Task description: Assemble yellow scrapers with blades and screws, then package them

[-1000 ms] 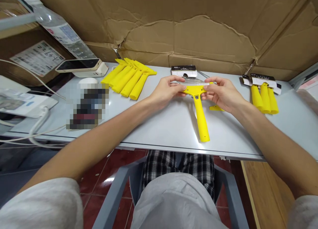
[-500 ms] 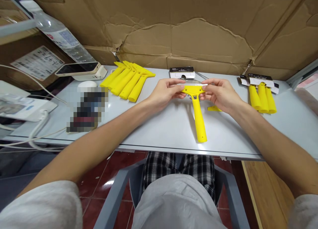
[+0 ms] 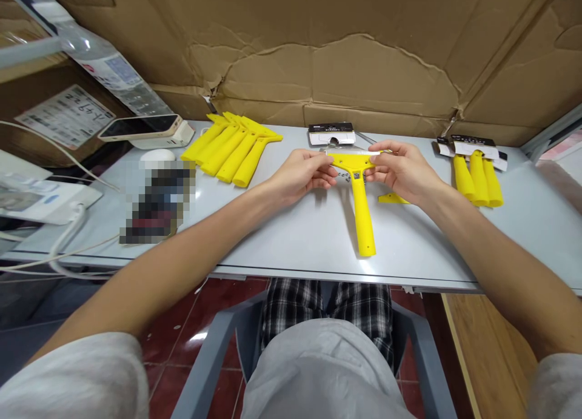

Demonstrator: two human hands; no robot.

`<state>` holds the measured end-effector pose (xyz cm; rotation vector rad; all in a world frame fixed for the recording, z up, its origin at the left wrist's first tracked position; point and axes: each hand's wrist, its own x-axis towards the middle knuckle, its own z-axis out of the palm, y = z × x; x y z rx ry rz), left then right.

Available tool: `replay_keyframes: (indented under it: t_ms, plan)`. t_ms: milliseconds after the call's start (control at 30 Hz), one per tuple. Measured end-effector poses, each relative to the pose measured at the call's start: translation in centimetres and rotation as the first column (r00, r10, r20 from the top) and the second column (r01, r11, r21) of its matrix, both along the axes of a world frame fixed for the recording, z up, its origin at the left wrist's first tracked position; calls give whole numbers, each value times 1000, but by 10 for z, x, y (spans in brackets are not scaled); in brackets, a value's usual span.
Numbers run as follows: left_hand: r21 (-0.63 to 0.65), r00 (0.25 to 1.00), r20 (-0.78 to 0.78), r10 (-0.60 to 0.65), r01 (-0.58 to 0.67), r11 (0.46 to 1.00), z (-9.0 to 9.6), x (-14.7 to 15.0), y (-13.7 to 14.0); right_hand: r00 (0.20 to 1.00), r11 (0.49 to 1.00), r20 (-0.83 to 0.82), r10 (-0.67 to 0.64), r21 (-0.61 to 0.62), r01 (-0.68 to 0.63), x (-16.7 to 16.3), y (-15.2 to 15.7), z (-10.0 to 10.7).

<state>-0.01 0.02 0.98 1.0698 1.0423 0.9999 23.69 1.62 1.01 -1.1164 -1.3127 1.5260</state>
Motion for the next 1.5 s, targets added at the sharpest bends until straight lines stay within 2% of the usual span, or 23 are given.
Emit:
replay_keyframes:
  t_ms: [367, 633, 1000, 1233, 1500]
  plan:
    - [64, 999, -38, -3, 6, 998, 3, 4, -4, 1000, 999, 21, -16, -37, 17, -6, -3, 4]
    - [67, 998, -63, 12, -8, 998, 1, 4, -2, 995, 998, 100, -11, -57, 17, -9, -8, 8]
    - [73, 999, -49, 6, -2, 997, 0, 2, -2, 994, 994, 104, 31, -107, -20, -8, -7, 8]
    - [54, 999, -45, 12, -9, 999, 2, 3, -3, 999, 997, 35, 17, -74, -14, -4, -3, 1]
    - [68, 999, -30, 20, -18, 998, -2, 4, -3, 999, 998, 40, 11, -64, -8, -6, -8, 4]
